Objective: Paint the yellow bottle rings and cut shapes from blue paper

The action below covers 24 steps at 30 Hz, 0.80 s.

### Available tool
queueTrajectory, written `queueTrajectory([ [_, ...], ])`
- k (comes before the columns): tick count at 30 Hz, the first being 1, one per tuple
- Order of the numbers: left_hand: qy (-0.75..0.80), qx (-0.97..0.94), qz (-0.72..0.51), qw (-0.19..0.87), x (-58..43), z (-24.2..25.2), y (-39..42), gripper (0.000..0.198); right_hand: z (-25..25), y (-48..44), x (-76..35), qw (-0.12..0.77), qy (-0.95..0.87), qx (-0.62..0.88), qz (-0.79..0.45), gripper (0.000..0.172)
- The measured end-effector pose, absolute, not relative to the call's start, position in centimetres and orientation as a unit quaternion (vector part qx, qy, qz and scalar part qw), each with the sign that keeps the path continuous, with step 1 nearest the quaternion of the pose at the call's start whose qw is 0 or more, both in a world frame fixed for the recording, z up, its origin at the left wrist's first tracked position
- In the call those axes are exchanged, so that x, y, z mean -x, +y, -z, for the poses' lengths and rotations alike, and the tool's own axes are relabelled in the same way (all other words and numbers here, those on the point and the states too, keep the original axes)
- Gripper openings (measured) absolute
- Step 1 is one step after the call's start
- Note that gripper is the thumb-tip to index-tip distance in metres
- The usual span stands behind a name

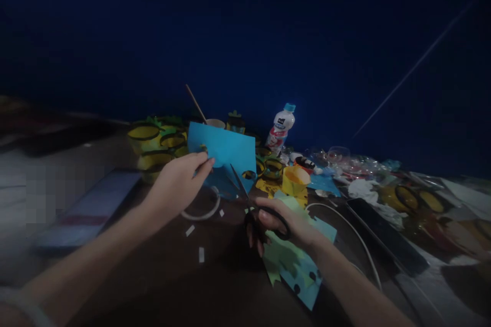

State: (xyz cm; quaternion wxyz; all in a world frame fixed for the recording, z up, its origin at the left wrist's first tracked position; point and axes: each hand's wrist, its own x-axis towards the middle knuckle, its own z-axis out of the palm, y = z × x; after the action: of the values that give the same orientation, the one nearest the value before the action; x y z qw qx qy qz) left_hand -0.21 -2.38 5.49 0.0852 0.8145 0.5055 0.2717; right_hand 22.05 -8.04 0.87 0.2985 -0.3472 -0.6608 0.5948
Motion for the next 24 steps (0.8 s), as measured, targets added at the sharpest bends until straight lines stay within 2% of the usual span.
queueTrajectory([
  [4,0.534,-0.789,-0.303,0.024,0.8,-5.9,-2.1,0.029,-2.0,-8.0,-22.7,0.27,-0.632,0.347,-0.638,0.033],
  [14,0.499,-0.804,-0.225,0.235,0.1,-5.6,-2.5,0.035,-1.1,-7.7,-22.8,0.295,-0.631,0.318,-0.643,0.033],
  [24,0.477,-0.803,-0.185,0.304,-0.5,-5.9,-3.3,0.035,-0.7,-7.6,-22.2,0.322,-0.605,0.35,-0.638,0.039],
])
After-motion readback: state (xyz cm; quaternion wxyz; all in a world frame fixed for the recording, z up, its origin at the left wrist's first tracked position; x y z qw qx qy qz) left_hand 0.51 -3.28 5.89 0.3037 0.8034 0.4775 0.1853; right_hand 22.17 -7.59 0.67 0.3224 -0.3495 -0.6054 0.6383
